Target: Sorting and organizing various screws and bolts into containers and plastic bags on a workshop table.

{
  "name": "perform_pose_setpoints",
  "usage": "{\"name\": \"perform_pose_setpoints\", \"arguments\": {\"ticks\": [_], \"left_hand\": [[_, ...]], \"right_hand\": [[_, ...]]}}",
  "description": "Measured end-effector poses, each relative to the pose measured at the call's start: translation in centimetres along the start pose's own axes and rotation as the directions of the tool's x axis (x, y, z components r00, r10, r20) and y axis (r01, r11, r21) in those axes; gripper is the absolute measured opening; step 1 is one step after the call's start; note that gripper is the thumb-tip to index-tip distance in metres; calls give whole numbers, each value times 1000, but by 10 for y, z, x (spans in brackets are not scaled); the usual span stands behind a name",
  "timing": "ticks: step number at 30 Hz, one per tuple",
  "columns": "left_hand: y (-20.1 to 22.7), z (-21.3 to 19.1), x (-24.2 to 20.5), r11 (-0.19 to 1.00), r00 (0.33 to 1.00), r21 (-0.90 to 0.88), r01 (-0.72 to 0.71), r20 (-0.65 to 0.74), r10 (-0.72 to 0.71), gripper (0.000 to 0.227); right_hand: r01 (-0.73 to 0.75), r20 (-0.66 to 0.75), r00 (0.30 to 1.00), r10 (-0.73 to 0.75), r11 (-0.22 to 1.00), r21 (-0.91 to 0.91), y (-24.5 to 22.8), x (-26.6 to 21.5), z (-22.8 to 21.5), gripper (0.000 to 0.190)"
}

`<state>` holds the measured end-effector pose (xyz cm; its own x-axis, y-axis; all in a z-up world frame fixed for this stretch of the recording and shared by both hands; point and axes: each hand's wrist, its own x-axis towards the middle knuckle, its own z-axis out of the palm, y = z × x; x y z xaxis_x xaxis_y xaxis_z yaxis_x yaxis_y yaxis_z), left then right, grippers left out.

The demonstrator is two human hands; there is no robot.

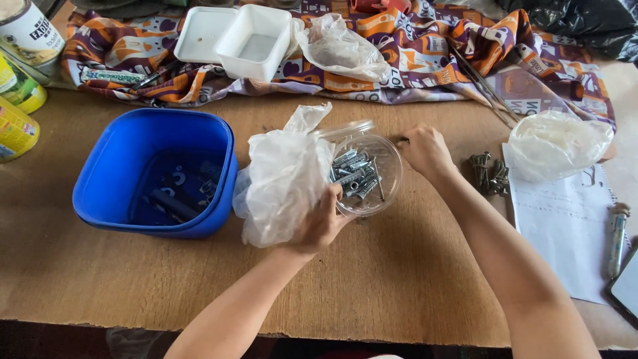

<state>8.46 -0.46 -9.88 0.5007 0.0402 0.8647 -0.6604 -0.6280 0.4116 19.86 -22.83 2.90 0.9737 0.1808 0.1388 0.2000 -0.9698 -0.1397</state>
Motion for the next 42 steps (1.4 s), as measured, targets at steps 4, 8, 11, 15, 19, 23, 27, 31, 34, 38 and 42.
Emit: {"name": "perform_pose_setpoints", "arguments": {"ticks": [4,8,11,15,19,23,27,31,34,38,42], "left_hand": [[-1,0,-4,994,999,110,2,-41,3,52],[3,-7,4,1000,998,-24,-4,-58,2,53],[2,-13,7,993,998,-121,-6,-66,-2,55],[1,-13,5,967,997,-254,2,-69,-20,59],[12,-15,9,919,998,-394,12,-59,-38,63],[27,-32,36,850,998,-527,13,-48,-45,69],[45,-55,62,799,988,-583,149,117,-100,75],[63,-92,90,681,669,-339,649,681,-299,90],[89,-115,126,516,565,-331,790,720,-403,80],[81,-106,113,533,571,-325,781,718,-399,81],[69,-96,104,471,491,-272,839,751,-441,80]], "right_hand": [[24,19,1000,-24,1000,8,-11,-7,-15,23],[51,35,998,-50,999,-8,5,-1,-2,23],[10,-6,1000,-11,999,-32,-21,-13,-35,31],[189,-311,947,-84,927,324,-59,-57,-111,22],[458,-314,885,-344,764,454,-98,-101,-166,20],[496,-82,849,-521,735,463,-125,-101,-167,22],[548,346,773,-532,835,59,-136,-93,-146,42],[583,386,748,-541,812,8,-137,-89,-132,43],[558,484,747,-456,826,-84,-142,-78,-119,43],[343,483,807,-341,935,87,-154,-68,-128,70],[333,579,697,-423,906,260,-157,-57,-141,69]]}}
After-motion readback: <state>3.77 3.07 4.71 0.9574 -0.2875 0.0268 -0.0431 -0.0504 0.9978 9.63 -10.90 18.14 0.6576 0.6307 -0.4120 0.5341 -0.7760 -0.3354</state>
